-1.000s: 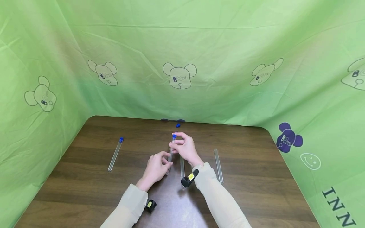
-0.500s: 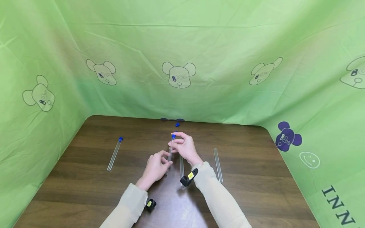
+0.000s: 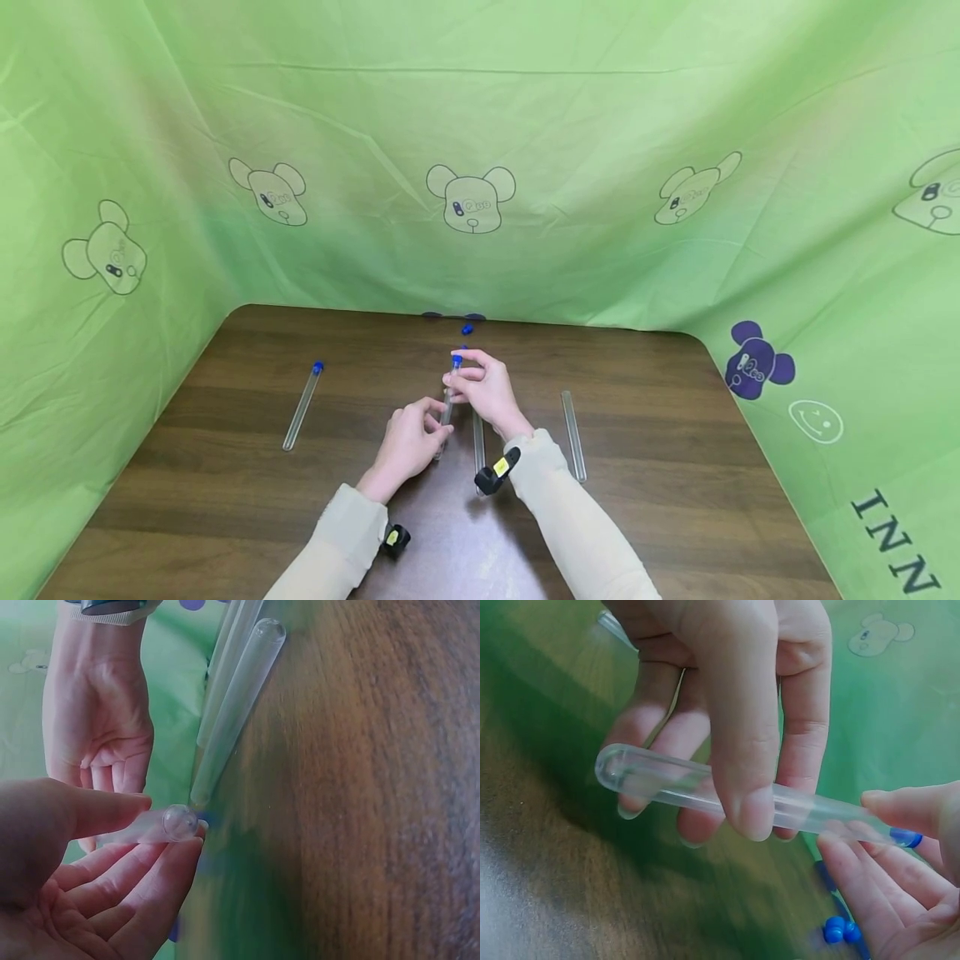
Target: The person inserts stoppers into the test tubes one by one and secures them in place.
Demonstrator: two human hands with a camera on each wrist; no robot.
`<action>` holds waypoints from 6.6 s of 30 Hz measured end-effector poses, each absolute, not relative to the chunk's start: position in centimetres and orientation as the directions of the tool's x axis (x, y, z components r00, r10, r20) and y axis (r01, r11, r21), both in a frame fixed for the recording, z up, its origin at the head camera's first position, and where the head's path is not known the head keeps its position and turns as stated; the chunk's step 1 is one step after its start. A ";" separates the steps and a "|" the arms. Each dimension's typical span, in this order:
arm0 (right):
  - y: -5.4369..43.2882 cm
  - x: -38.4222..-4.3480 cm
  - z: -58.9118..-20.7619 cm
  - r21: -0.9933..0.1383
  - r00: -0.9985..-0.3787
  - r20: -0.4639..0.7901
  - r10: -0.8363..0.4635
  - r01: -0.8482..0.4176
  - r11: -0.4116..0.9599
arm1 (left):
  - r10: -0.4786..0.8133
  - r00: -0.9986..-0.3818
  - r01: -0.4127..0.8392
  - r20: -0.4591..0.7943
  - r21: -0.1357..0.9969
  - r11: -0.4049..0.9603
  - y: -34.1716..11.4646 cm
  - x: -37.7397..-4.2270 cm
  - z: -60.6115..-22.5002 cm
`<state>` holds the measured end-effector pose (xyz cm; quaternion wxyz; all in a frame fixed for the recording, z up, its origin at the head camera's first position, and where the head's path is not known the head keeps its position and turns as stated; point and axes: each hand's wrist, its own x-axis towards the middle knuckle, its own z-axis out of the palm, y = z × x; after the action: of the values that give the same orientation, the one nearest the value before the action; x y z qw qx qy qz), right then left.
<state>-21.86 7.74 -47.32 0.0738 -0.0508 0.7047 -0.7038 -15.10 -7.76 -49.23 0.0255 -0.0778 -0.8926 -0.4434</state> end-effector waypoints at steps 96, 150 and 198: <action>11.1 -23.8 -47.4 -0.966 -0.999 0.038 -0.012 -0.039 0.257 | -0.051 -0.997 0.022 0.065 0.808 0.589 -14.0 -14.5 -49.3; 11.5 -27.3 -47.9 -0.873 -1.000 -0.003 0.029 0.017 0.488 | -0.154 -0.984 -0.055 0.091 0.663 0.747 -20.7 -14.5 -48.7; 10.7 -28.2 -48.9 -0.624 -1.000 -0.016 0.017 0.023 0.781 | -0.192 -0.981 -0.160 -0.008 0.591 0.791 -21.5 -13.7 -48.6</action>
<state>-28.24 10.65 -48.87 0.0050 0.0105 0.9437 -0.3306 -13.71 -21.53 -48.65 0.0260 0.0929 -0.9458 -0.3100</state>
